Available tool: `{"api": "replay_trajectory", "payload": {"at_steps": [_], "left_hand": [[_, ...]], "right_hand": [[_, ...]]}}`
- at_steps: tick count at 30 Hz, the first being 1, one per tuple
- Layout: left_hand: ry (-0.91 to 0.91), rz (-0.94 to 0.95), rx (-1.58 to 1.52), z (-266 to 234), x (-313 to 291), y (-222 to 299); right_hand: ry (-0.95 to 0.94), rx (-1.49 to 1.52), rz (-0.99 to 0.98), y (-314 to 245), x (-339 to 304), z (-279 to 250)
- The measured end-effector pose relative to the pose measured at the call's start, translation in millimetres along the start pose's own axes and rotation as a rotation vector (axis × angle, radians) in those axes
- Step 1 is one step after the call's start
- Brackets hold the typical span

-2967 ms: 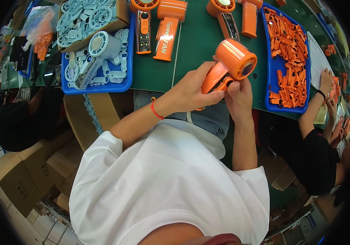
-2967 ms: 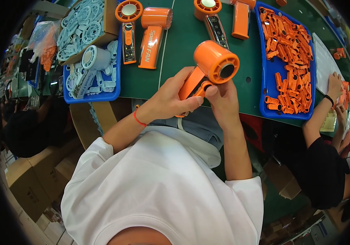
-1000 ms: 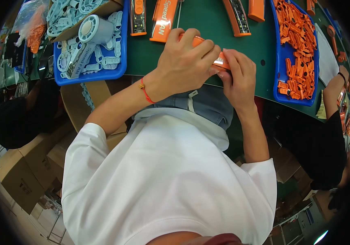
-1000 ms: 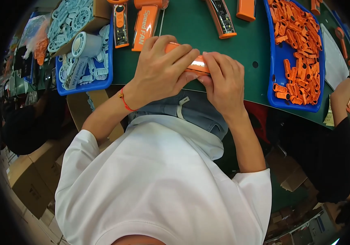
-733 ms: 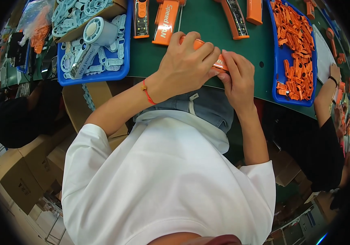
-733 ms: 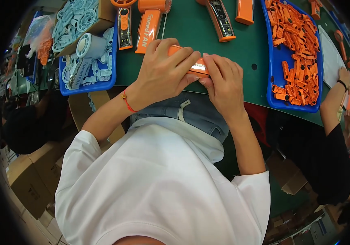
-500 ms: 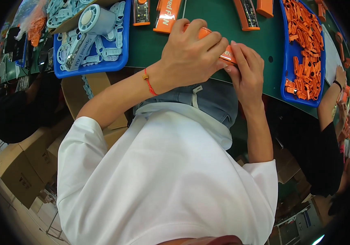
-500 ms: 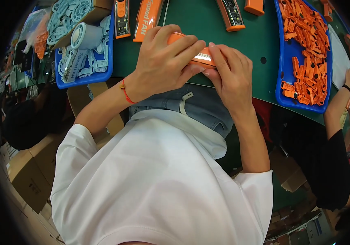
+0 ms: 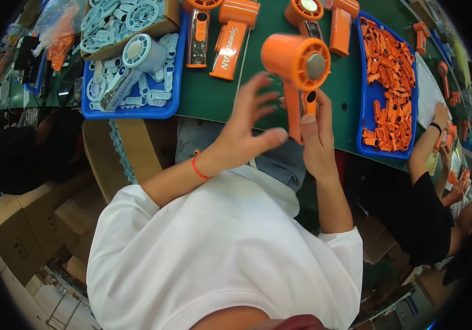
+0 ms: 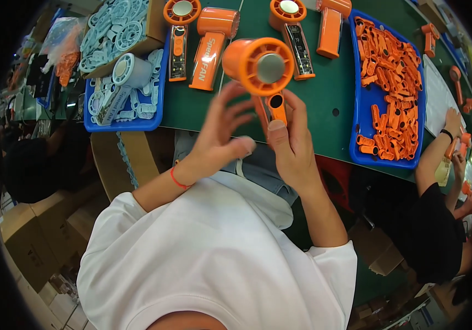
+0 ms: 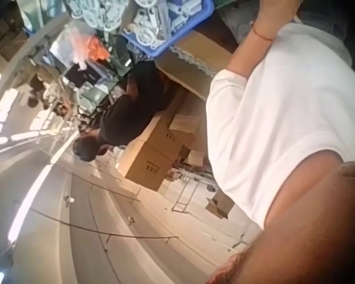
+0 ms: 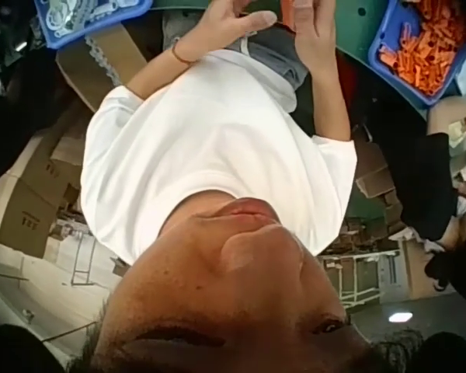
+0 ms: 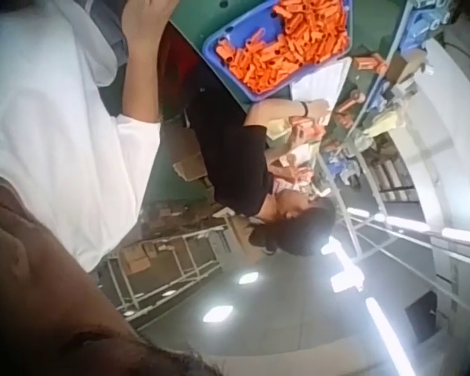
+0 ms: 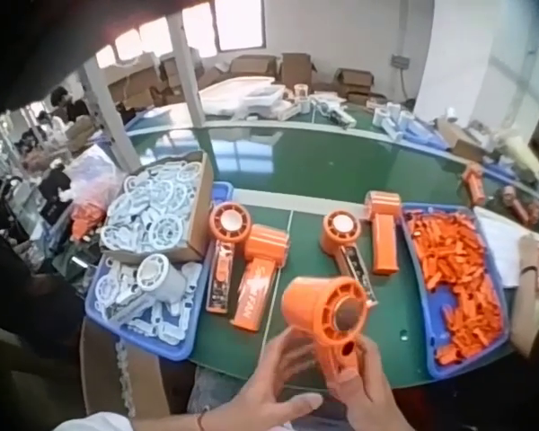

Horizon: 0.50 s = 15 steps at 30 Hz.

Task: Assembling orange plastic components into a device body on a factory production line.

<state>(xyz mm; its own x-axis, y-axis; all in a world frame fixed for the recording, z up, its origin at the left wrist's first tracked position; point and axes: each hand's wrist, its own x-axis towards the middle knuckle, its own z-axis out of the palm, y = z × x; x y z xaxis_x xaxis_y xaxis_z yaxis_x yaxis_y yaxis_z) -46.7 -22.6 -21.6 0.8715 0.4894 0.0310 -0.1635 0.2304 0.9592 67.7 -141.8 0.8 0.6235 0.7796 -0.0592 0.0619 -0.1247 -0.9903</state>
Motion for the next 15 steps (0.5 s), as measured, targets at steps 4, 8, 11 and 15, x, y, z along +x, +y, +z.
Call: {"api": "replay_trajectory", "payload": {"at_steps": [4,8,11,15], "left_hand": [[-0.182,-0.127,0.144,7.0,16.5,13.4],[-0.193,-0.029,0.412,2.4,16.8,7.7],[-0.189,0.089,0.482,2.9,17.4,3.3],[-0.199,-0.282,0.105,4.6,16.4,13.4]], "right_hand": [[-0.095,-0.021,0.027,-6.6,6.0,-1.5],[-0.162,-0.073,0.064,-17.3,9.9,-2.6],[-0.182,-0.238,0.17,-37.6,13.1,-1.5],[-0.064,-0.213,0.263,-21.8,13.8,0.6]]}}
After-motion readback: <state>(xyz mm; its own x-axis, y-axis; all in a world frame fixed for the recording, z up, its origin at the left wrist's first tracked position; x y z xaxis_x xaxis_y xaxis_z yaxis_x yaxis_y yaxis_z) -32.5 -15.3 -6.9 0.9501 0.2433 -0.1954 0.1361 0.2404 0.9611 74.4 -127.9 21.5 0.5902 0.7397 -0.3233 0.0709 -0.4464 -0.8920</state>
